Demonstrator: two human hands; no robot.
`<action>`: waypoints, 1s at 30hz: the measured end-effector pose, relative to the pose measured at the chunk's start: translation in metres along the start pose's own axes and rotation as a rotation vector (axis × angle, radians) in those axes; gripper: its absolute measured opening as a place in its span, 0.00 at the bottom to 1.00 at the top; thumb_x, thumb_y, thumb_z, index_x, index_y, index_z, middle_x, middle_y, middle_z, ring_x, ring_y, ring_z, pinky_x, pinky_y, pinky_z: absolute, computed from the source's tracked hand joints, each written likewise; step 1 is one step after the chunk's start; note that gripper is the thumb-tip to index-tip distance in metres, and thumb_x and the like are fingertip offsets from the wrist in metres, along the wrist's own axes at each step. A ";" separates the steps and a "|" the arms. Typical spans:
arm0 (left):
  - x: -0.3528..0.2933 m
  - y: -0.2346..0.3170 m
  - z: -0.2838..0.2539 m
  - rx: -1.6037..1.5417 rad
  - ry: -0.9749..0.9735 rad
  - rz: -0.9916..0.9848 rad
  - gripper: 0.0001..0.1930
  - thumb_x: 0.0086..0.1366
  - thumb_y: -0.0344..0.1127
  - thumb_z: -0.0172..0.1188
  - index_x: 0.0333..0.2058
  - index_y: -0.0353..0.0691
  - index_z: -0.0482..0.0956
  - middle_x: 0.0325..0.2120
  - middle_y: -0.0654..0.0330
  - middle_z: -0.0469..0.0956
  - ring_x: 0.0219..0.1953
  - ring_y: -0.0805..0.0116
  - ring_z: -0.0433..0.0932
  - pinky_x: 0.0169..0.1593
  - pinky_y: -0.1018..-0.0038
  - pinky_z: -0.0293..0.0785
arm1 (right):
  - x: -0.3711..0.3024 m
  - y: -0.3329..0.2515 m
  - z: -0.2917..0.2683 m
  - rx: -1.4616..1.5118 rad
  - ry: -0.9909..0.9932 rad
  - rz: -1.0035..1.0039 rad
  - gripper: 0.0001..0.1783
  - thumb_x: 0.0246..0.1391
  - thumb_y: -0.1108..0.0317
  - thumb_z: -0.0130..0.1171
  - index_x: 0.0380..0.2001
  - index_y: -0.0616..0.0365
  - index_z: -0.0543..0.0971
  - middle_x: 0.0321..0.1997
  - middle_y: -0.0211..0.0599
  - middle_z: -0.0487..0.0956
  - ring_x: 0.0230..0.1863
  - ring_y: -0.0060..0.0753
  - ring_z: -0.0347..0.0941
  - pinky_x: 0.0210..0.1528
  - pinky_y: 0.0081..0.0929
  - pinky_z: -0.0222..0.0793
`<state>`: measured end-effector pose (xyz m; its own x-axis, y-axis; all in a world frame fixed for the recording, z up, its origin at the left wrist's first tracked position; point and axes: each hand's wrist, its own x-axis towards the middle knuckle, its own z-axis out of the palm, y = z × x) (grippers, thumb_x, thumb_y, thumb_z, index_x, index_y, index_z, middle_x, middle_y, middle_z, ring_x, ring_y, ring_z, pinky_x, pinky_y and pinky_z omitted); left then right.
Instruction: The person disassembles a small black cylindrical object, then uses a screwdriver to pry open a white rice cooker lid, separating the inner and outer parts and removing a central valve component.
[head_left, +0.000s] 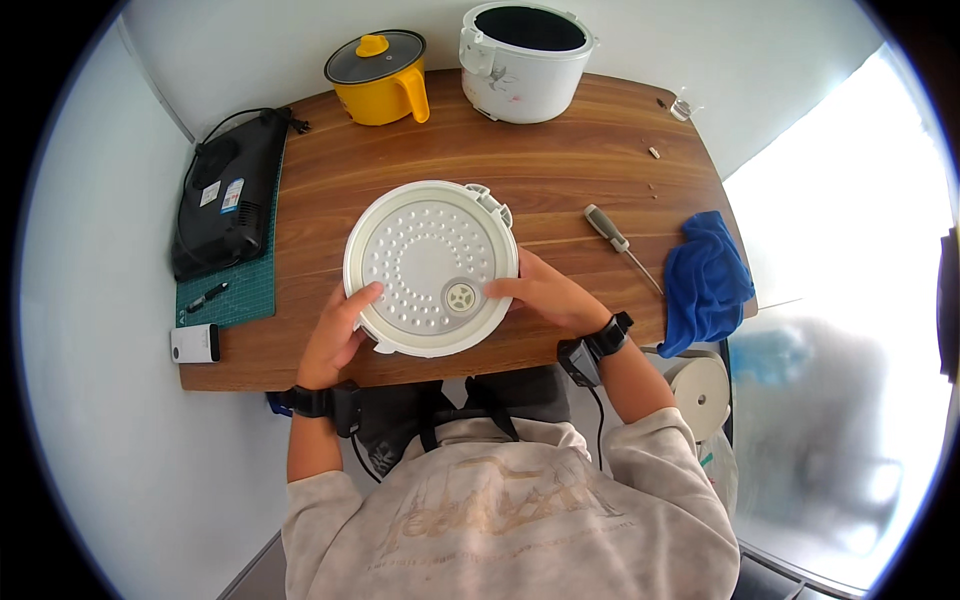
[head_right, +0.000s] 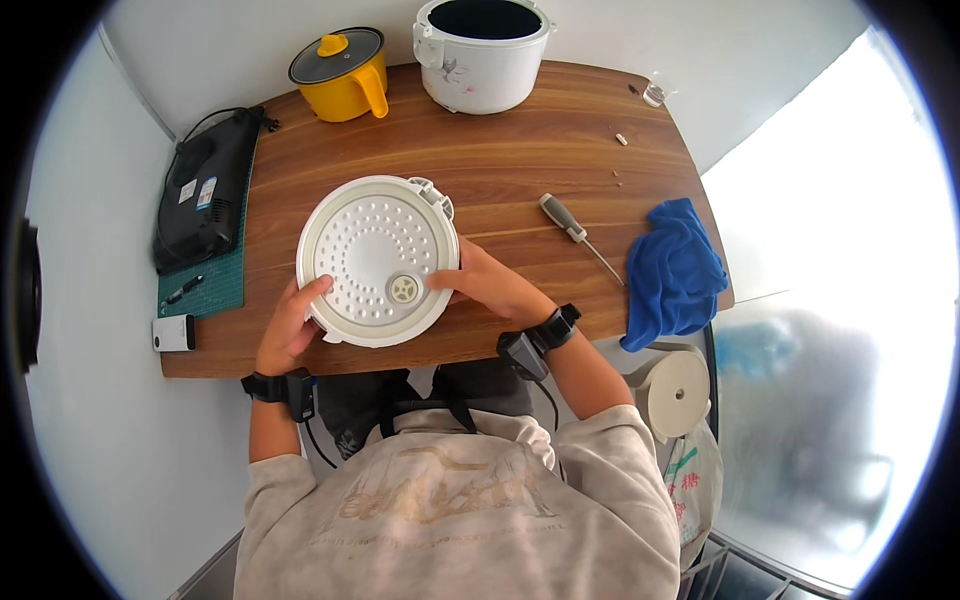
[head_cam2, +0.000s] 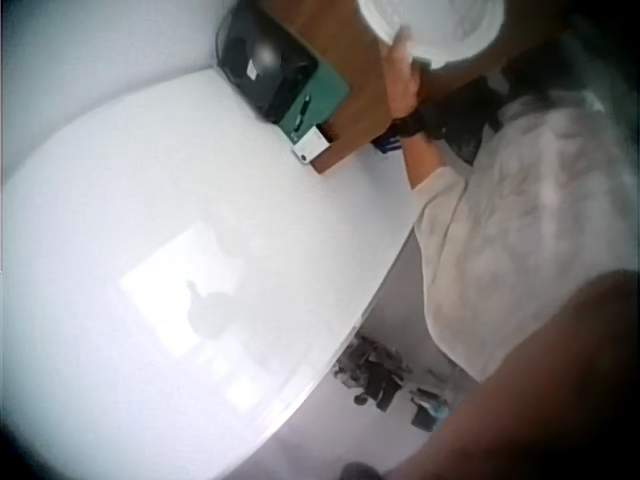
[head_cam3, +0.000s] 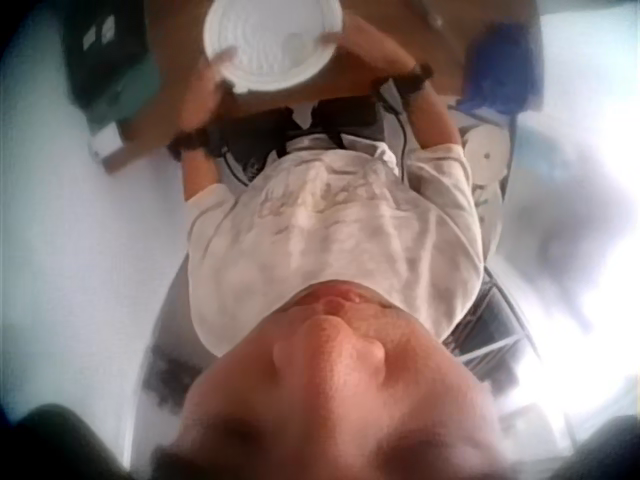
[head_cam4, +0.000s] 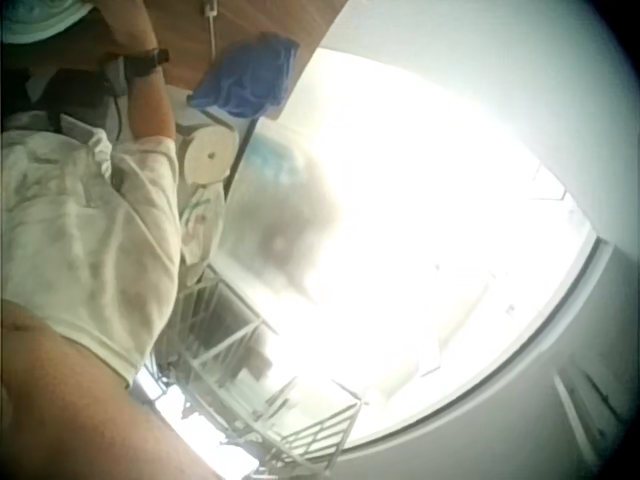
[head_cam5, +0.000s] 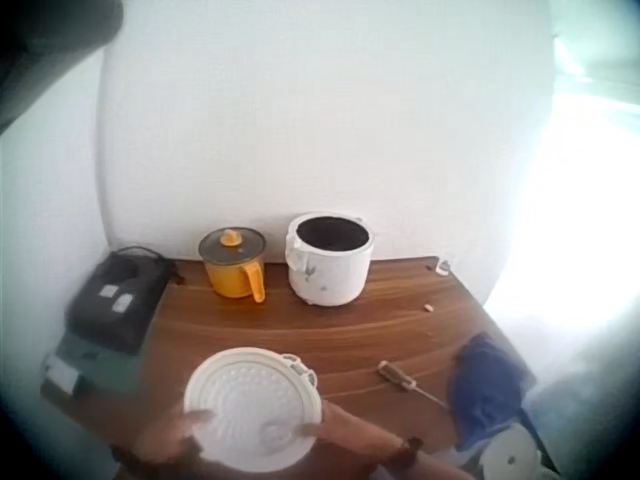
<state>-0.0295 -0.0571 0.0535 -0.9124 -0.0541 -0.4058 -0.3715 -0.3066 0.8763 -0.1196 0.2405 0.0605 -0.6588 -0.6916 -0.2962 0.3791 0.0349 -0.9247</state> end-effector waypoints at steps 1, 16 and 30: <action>0.002 -0.003 -0.001 -0.005 0.000 -0.006 0.26 0.67 0.39 0.64 0.60 0.34 0.71 0.48 0.57 0.80 0.49 0.67 0.80 0.51 0.70 0.78 | 0.001 0.000 0.001 -0.005 0.011 -0.012 0.35 0.62 0.67 0.63 0.69 0.57 0.62 0.63 0.36 0.74 0.61 0.29 0.73 0.57 0.31 0.78; 0.020 -0.016 0.005 0.119 0.044 0.142 0.24 0.69 0.38 0.60 0.60 0.30 0.74 0.51 0.54 0.80 0.51 0.66 0.78 0.57 0.71 0.71 | 0.011 0.013 -0.012 -0.105 0.126 0.034 0.35 0.65 0.67 0.60 0.71 0.57 0.60 0.62 0.40 0.74 0.59 0.32 0.75 0.53 0.33 0.81; 0.020 -0.021 0.002 0.133 0.077 0.125 0.22 0.70 0.38 0.60 0.58 0.30 0.75 0.49 0.55 0.81 0.49 0.68 0.79 0.55 0.72 0.72 | 0.019 0.004 -0.014 -0.210 0.118 0.088 0.38 0.67 0.64 0.57 0.75 0.54 0.54 0.64 0.41 0.73 0.56 0.33 0.77 0.48 0.31 0.84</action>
<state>-0.0401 -0.0497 0.0271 -0.9390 -0.1581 -0.3056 -0.2799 -0.1653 0.9457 -0.1399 0.2378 0.0477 -0.7052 -0.5906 -0.3922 0.3033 0.2487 -0.9199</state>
